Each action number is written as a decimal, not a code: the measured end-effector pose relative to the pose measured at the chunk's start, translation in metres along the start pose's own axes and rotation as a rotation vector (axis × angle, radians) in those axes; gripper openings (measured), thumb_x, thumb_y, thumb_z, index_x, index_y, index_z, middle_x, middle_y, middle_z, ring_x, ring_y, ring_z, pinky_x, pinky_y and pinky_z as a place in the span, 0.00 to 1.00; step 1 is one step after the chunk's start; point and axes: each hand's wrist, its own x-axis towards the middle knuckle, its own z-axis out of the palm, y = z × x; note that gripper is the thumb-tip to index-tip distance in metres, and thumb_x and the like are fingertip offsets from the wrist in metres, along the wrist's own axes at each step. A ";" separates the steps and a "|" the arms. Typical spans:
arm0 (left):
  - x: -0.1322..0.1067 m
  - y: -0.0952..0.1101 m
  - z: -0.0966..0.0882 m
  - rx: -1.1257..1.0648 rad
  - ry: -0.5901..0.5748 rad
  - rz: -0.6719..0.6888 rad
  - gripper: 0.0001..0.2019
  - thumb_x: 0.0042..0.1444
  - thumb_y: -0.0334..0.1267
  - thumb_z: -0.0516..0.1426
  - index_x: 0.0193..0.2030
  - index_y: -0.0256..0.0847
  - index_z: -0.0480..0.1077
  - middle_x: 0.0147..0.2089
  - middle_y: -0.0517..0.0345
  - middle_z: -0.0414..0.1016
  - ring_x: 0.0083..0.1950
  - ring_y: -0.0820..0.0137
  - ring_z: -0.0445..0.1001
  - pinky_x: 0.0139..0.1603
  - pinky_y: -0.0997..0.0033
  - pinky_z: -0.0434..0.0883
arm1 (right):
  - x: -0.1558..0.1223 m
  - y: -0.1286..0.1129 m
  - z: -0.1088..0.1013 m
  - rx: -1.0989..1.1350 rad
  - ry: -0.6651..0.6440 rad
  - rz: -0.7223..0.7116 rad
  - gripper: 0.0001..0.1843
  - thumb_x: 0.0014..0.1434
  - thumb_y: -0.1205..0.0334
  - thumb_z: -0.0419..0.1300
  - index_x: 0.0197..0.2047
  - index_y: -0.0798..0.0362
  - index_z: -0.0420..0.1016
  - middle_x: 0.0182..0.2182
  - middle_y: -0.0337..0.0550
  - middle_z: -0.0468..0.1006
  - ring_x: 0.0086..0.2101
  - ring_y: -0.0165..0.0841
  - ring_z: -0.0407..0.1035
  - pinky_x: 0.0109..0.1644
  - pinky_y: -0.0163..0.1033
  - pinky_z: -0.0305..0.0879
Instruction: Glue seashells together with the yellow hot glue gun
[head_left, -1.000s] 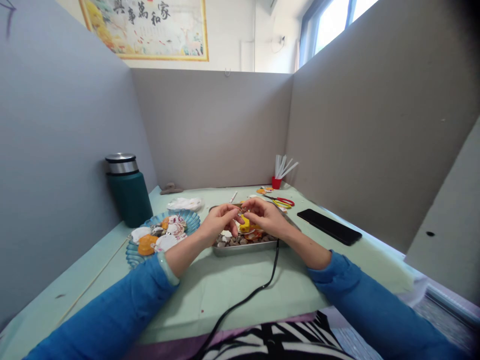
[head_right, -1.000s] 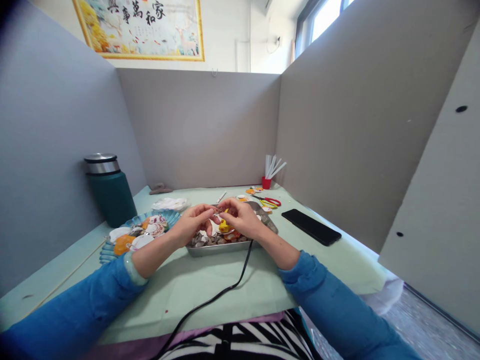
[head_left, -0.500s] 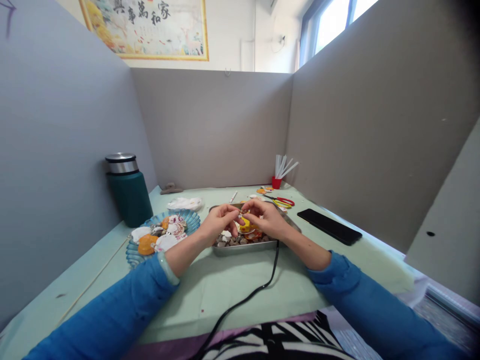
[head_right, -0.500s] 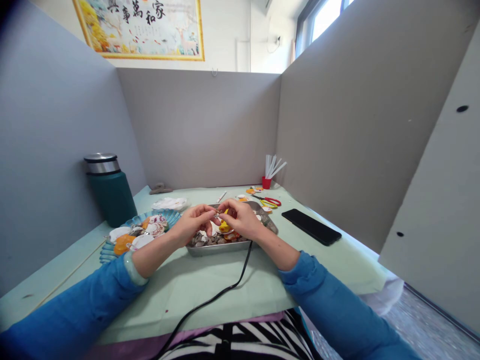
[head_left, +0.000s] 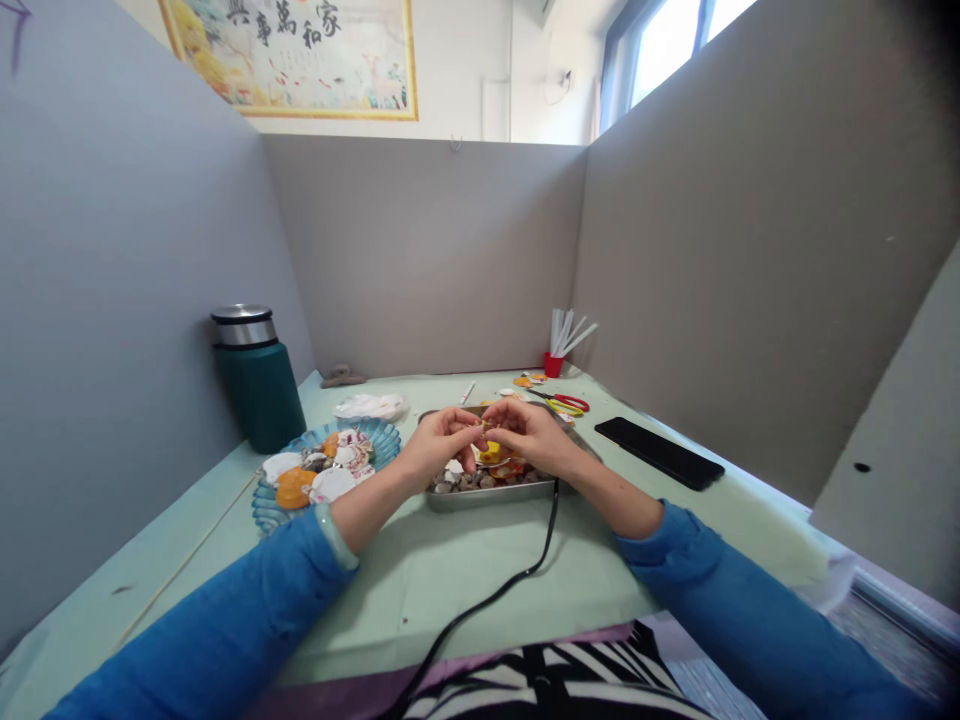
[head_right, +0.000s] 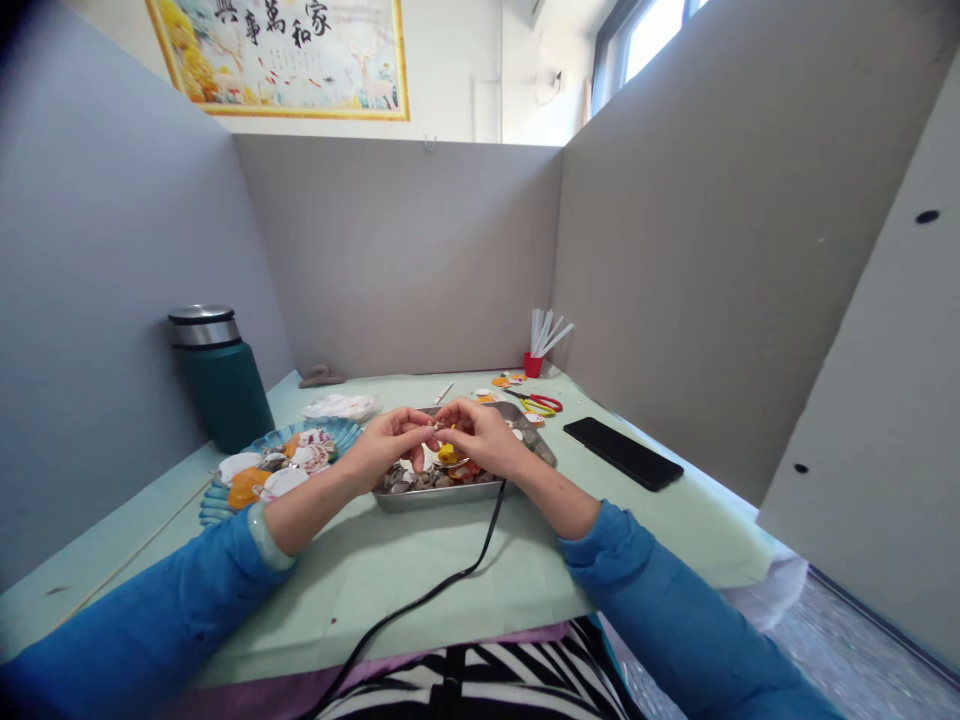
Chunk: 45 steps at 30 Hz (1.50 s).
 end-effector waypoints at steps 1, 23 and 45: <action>0.000 0.000 0.000 0.004 0.000 0.002 0.17 0.48 0.45 0.61 0.37 0.35 0.62 0.27 0.56 0.75 0.17 0.77 0.69 0.20 0.78 0.62 | 0.000 0.000 0.000 0.011 -0.005 0.005 0.13 0.55 0.55 0.59 0.40 0.54 0.68 0.28 0.38 0.72 0.23 0.25 0.64 0.25 0.31 0.61; 0.002 -0.005 -0.002 -0.028 0.046 0.055 0.17 0.46 0.42 0.62 0.38 0.37 0.63 0.30 0.59 0.74 0.17 0.77 0.68 0.19 0.76 0.65 | 0.001 -0.005 0.001 -0.088 0.076 -0.086 0.15 0.55 0.58 0.59 0.44 0.54 0.69 0.29 0.40 0.75 0.24 0.27 0.66 0.27 0.32 0.61; 0.000 0.000 0.000 -0.036 0.038 0.029 0.16 0.50 0.47 0.59 0.38 0.37 0.66 0.30 0.60 0.73 0.17 0.79 0.67 0.19 0.77 0.64 | 0.000 -0.002 0.001 -0.068 0.046 -0.058 0.11 0.57 0.58 0.57 0.42 0.54 0.66 0.29 0.39 0.72 0.24 0.26 0.65 0.27 0.32 0.62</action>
